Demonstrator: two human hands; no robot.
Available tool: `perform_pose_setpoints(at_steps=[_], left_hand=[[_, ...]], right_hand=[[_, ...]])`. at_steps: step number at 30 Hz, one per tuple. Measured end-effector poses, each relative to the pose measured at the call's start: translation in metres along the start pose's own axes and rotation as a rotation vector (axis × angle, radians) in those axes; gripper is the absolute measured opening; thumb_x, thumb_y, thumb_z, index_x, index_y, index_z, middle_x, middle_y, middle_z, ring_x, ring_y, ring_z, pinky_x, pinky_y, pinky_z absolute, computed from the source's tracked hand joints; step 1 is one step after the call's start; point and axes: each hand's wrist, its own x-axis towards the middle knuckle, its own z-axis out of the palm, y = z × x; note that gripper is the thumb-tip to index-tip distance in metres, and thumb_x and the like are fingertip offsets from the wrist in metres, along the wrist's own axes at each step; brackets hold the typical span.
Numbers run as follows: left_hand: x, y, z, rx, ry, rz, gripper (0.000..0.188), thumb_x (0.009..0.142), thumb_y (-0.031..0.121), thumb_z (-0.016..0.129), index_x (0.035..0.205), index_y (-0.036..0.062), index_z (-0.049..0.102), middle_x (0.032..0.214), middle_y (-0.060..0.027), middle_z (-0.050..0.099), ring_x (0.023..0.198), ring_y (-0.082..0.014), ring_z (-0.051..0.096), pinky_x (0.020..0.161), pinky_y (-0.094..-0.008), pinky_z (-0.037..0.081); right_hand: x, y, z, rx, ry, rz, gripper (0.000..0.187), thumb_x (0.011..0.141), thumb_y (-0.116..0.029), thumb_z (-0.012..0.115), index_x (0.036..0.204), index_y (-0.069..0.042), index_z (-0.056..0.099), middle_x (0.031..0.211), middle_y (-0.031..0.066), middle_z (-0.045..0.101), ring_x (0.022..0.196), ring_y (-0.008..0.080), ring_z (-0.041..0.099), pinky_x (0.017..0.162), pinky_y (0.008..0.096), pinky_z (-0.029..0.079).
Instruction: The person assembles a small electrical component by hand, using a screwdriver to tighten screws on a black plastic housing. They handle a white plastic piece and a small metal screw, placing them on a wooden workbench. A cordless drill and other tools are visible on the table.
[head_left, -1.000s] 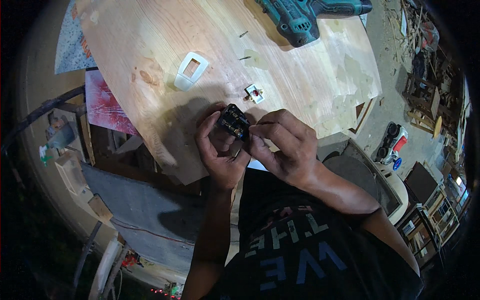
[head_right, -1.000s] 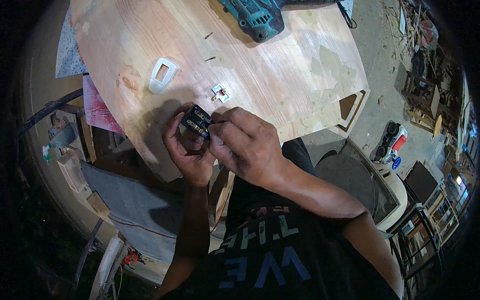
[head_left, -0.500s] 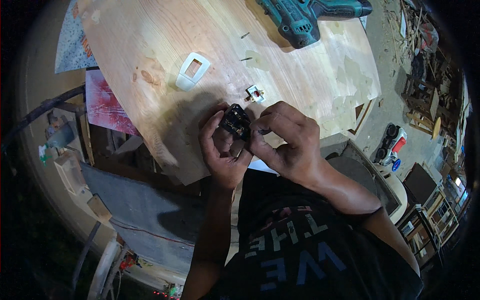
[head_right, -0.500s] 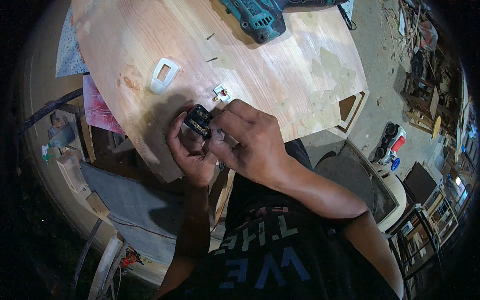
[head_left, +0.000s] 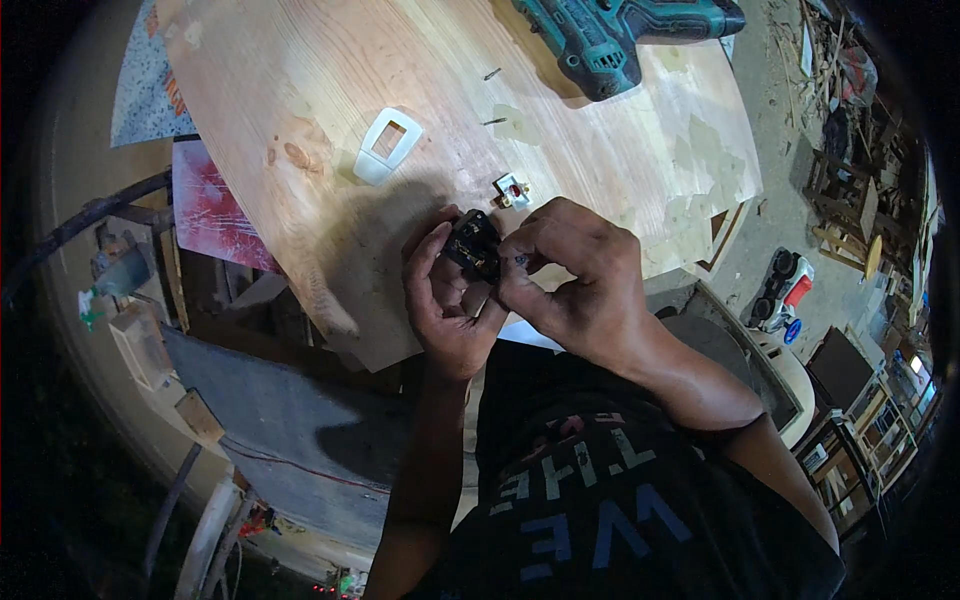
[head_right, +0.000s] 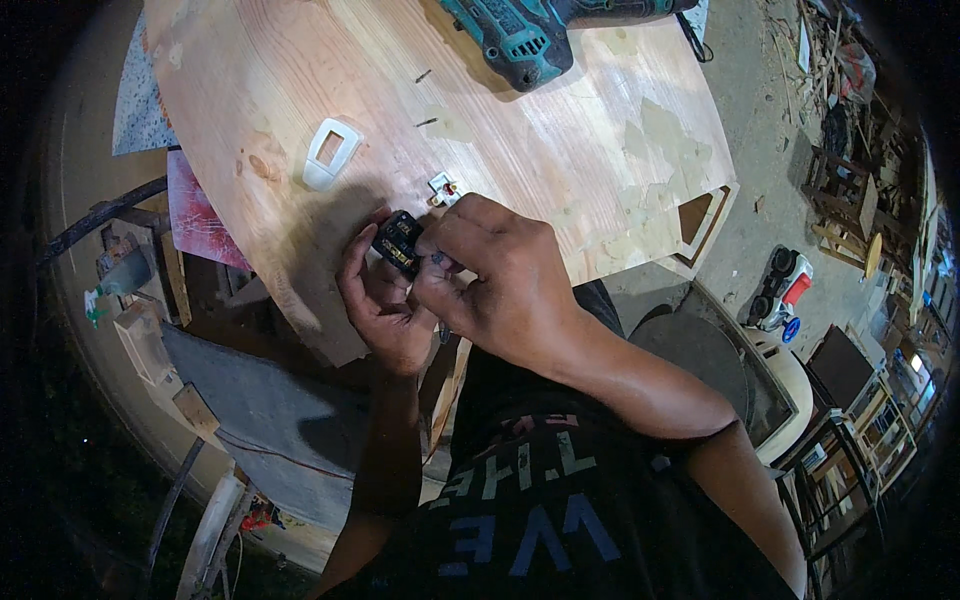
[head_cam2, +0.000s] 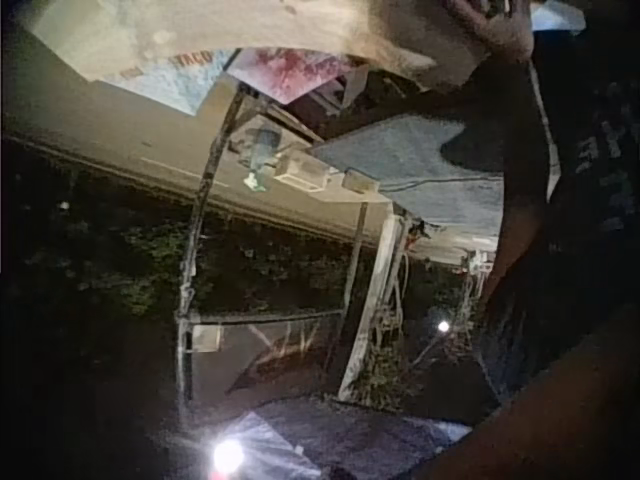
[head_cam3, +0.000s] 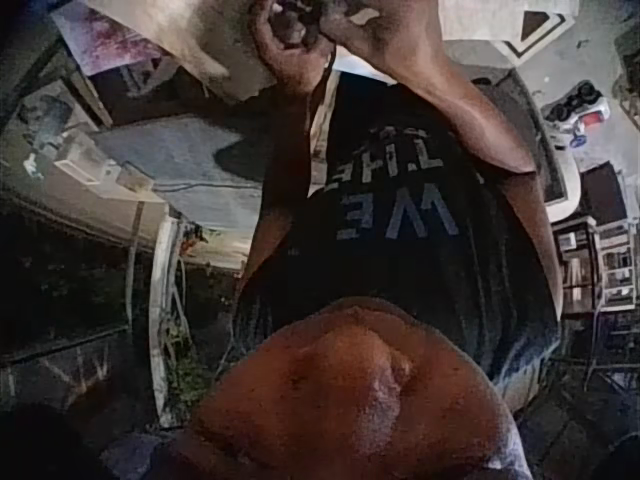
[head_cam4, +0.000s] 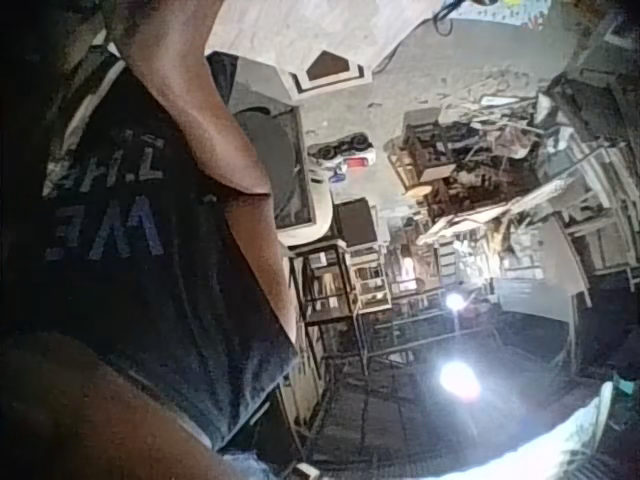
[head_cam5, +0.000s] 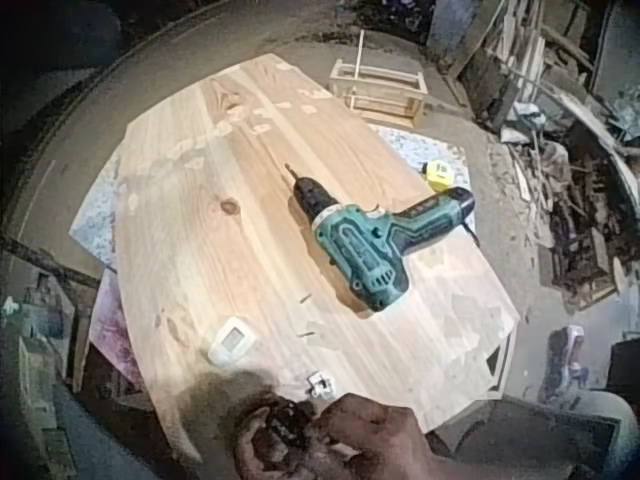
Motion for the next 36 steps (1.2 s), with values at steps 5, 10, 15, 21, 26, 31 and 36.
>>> perform_pose_setpoints(at_steps=[5, 10, 15, 21, 26, 31, 36], left_hand=[[-0.001, 0.001, -0.002, 0.019, 0.004, -0.026, 0.087, 0.074, -0.011, 0.081, 0.146, 0.0033, 0.035, 0.149, -0.0216, 0.040, 0.136, -0.0334, 0.047, 0.111, -0.0452, 0.048], [-0.001, -0.002, -0.002, 0.029, 0.008, -0.013, 0.086, 0.075, -0.010, 0.081, 0.146, 0.0034, 0.035, 0.150, -0.0220, 0.039, 0.137, -0.0330, 0.047, 0.110, -0.0454, 0.048], [-0.002, 0.003, 0.000, -0.062, 0.025, -0.074, 0.083, 0.077, -0.011, 0.079, 0.146, 0.0043, 0.036, 0.150, -0.0215, 0.040, 0.135, -0.0323, 0.049, 0.108, -0.0442, 0.051], [-0.001, 0.001, -0.003, -0.032, 0.006, -0.082, 0.084, 0.076, -0.013, 0.078, 0.147, 0.0047, 0.035, 0.150, -0.0206, 0.041, 0.134, -0.0319, 0.051, 0.107, -0.0432, 0.052], [0.001, 0.007, -0.002, -0.049, -0.013, -0.092, 0.083, 0.077, -0.013, 0.077, 0.147, 0.0045, 0.035, 0.150, -0.0198, 0.041, 0.134, -0.0319, 0.050, 0.110, -0.0431, 0.050], [-0.003, 0.005, 0.000, -0.024, 0.034, -0.133, 0.082, 0.079, -0.007, 0.079, 0.147, 0.0039, 0.035, 0.152, -0.0202, 0.041, 0.136, -0.0314, 0.048, 0.113, -0.0451, 0.045], [-0.003, 0.000, -0.003, 0.036, 0.023, -0.070, 0.081, 0.077, -0.013, 0.076, 0.146, 0.0022, 0.037, 0.150, -0.0206, 0.040, 0.137, -0.0322, 0.048, 0.110, -0.0434, 0.049]], right_hand=[[0.000, 0.003, -0.001, -0.027, -0.006, -0.005, 0.026, 0.074, -0.004, 0.076, 0.098, 0.000, 0.068, 0.087, 0.0151, 0.065, 0.074, 0.0328, 0.069, 0.064, 0.0392, 0.056], [-0.006, 0.008, 0.001, -0.006, 0.024, -0.065, 0.025, 0.076, -0.004, 0.077, 0.099, -0.001, 0.068, 0.091, 0.0142, 0.066, 0.077, 0.0317, 0.069, 0.065, 0.0381, 0.056], [-0.010, 0.007, 0.000, -0.017, 0.033, -0.076, 0.021, 0.079, -0.005, 0.076, 0.098, -0.001, 0.067, 0.094, 0.0139, 0.066, 0.080, 0.0309, 0.070, 0.065, 0.0380, 0.056], [-0.012, 0.004, 0.004, -0.063, 0.074, -0.126, 0.019, 0.080, -0.004, 0.076, 0.096, -0.001, 0.068, 0.093, 0.0135, 0.066, 0.079, 0.0288, 0.070, 0.064, 0.0365, 0.056], [-0.009, 0.004, 0.003, -0.117, 0.069, -0.141, 0.021, 0.078, -0.003, 0.079, 0.096, -0.001, 0.070, 0.090, 0.0131, 0.066, 0.080, 0.0257, 0.070, 0.064, 0.0337, 0.056], [-0.010, 0.004, 0.007, -0.148, 0.048, -0.151, 0.022, 0.078, -0.004, 0.079, 0.098, -0.001, 0.070, 0.091, 0.0135, 0.065, 0.080, 0.0273, 0.070, 0.065, 0.0347, 0.055], [-0.008, 0.006, 0.009, -0.092, 0.073, -0.120, 0.020, 0.079, -0.004, 0.078, 0.097, 0.000, 0.070, 0.089, 0.0140, 0.066, 0.080, 0.0272, 0.070, 0.066, 0.0349, 0.055]])
